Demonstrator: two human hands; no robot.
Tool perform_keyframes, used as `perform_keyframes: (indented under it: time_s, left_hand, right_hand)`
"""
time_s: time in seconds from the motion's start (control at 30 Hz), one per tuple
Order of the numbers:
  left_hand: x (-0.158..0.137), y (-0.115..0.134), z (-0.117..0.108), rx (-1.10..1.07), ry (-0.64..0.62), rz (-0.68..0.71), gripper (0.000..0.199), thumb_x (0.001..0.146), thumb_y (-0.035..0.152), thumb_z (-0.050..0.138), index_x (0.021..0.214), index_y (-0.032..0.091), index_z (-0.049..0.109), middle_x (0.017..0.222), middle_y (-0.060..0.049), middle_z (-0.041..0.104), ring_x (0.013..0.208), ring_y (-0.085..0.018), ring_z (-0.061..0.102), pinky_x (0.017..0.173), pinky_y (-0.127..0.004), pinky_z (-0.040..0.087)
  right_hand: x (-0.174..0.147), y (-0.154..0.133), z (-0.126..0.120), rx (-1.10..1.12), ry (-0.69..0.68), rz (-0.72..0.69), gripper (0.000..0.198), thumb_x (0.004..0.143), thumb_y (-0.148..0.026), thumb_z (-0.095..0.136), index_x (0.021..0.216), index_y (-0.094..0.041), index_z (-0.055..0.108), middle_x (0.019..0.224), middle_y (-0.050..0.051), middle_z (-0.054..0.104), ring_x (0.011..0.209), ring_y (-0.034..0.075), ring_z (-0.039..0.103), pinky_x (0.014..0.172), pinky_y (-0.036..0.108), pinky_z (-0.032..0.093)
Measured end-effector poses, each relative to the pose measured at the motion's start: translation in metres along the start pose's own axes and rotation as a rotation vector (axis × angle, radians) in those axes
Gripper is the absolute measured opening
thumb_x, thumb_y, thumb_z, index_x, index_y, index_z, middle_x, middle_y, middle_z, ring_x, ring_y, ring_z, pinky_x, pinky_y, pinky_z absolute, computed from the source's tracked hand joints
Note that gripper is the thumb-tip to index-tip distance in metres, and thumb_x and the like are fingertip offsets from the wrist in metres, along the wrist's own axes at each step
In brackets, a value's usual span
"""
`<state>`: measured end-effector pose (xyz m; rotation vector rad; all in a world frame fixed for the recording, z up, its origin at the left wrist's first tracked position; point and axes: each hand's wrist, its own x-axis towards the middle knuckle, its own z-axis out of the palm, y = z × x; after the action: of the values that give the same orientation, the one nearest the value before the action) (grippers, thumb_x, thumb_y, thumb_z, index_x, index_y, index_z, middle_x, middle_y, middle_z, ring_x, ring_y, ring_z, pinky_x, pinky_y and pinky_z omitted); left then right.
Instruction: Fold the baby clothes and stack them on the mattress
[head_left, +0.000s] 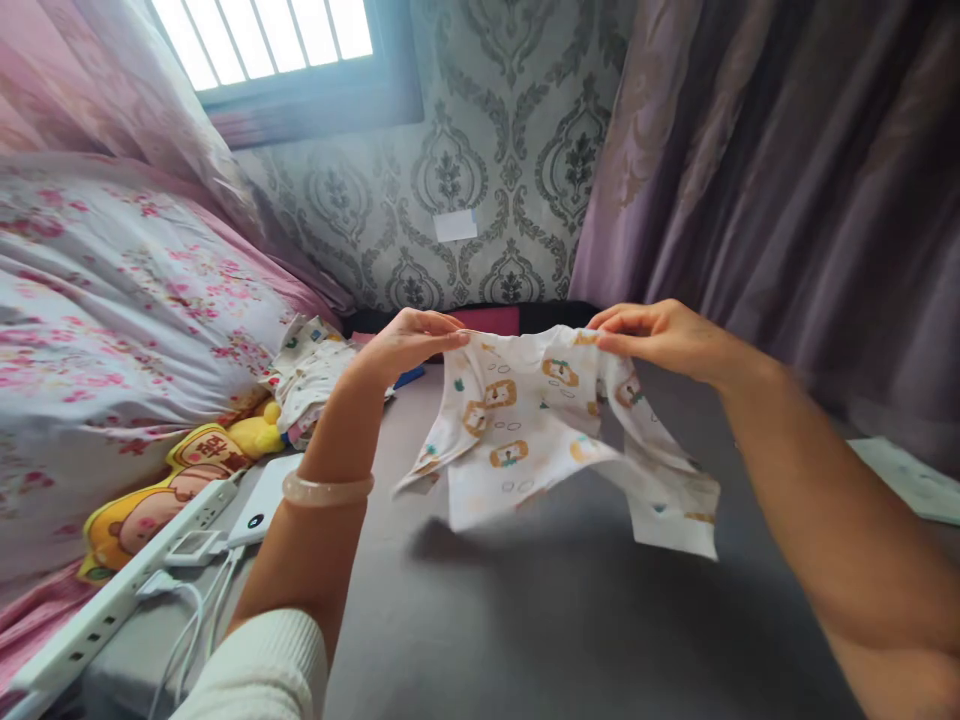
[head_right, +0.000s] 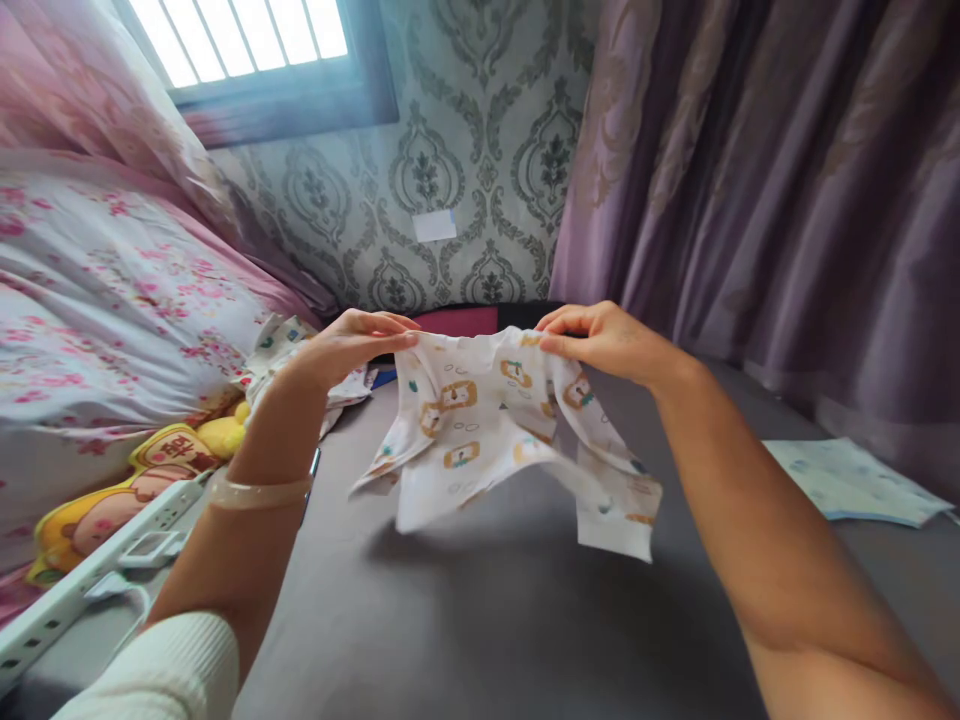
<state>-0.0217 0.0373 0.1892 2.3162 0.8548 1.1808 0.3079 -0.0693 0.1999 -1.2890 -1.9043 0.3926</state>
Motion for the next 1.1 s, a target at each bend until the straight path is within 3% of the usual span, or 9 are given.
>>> perform_keyframes:
  time_s: [0.07,0.1,0.2,0.37,0.5,0.63,0.8,0.93,1.1]
  left_hand:
    - [-0.004,0.001,0.001,-0.148,-0.091,-0.012,0.032,0.072,0.051,0.07,0.075,0.02,0.076,0.087,-0.009,0.072,0.084,-0.023,0.065,0.07,-0.036,0.052]
    - [-0.007,0.002,0.001,-0.181,-0.117,-0.027,0.031,0.071,0.05,0.071,0.073,0.02,0.075,0.089,-0.009,0.072,0.083,-0.023,0.066,0.07,-0.035,0.052]
    - [-0.011,0.005,0.001,-0.13,-0.111,-0.056,0.027,0.064,0.046,0.077,0.066,0.019,0.074,0.091,-0.007,0.072,0.083,-0.021,0.065,0.071,-0.033,0.052]
    - [-0.009,0.002,0.007,-0.189,-0.135,-0.016,0.026,0.073,0.045,0.071,0.078,0.02,0.077,0.104,-0.01,0.07,0.09,-0.022,0.065,0.074,-0.034,0.052]
    - [-0.003,-0.005,0.013,-0.075,-0.014,-0.048,0.022,0.066,0.044,0.077,0.069,0.022,0.076,0.099,-0.007,0.071,0.089,-0.02,0.064,0.075,-0.032,0.052]
    - [-0.003,-0.009,0.018,-0.244,-0.035,-0.037,0.028,0.074,0.048,0.07,0.081,0.022,0.077,0.109,-0.009,0.069,0.091,-0.02,0.065,0.077,-0.033,0.053]
    - [-0.004,-0.006,0.022,-0.217,-0.023,-0.102,0.028,0.062,0.045,0.08,0.066,0.018,0.074,0.099,-0.009,0.071,0.087,-0.021,0.065,0.072,-0.03,0.053]
    - [-0.006,0.008,0.018,-0.394,-0.007,-0.064,0.033,0.072,0.051,0.072,0.08,0.019,0.075,0.109,-0.009,0.069,0.091,-0.02,0.065,0.075,-0.032,0.053]
    - [0.002,-0.001,0.022,-0.312,0.066,-0.171,0.034,0.068,0.05,0.074,0.077,0.017,0.073,0.076,-0.005,0.071,0.072,-0.017,0.062,0.062,-0.027,0.048]
  right_hand:
    - [-0.004,0.001,-0.002,0.14,-0.172,0.012,0.041,0.07,-0.064,0.069,0.08,-0.026,0.075,0.108,0.004,0.067,0.099,0.025,0.062,0.086,0.039,0.049]
    - [-0.006,0.001,-0.004,0.146,-0.175,0.02,0.042,0.069,-0.065,0.068,0.08,-0.025,0.075,0.106,0.004,0.068,0.098,0.025,0.062,0.085,0.039,0.049]
    - [-0.008,0.002,-0.008,0.026,-0.042,0.027,0.04,0.068,-0.065,0.07,0.074,-0.026,0.074,0.1,0.004,0.068,0.096,0.024,0.062,0.084,0.038,0.049]
    - [-0.006,0.007,-0.01,0.103,-0.16,-0.004,0.039,0.071,-0.063,0.069,0.08,-0.026,0.076,0.112,0.004,0.065,0.101,0.024,0.061,0.086,0.039,0.049]
    - [-0.004,0.011,-0.009,-0.055,0.062,0.003,0.038,0.068,-0.063,0.071,0.073,-0.026,0.074,0.104,0.004,0.067,0.103,0.026,0.06,0.088,0.04,0.048]
    - [-0.005,0.017,-0.011,0.011,-0.063,0.025,0.042,0.07,-0.068,0.067,0.081,-0.027,0.075,0.103,0.003,0.068,0.1,0.025,0.062,0.083,0.039,0.05]
    - [-0.006,0.017,-0.013,-0.017,0.016,0.064,0.04,0.067,-0.065,0.071,0.074,-0.026,0.073,0.099,0.003,0.069,0.095,0.024,0.063,0.081,0.036,0.05]
    - [-0.01,0.013,-0.017,0.095,-0.082,0.054,0.039,0.067,-0.064,0.072,0.078,-0.026,0.073,0.105,0.004,0.069,0.096,0.023,0.063,0.081,0.036,0.05]
    - [0.002,0.031,-0.012,0.126,0.134,0.157,0.038,0.071,-0.061,0.07,0.084,-0.025,0.071,0.084,0.003,0.071,0.079,0.022,0.063,0.07,0.035,0.05]
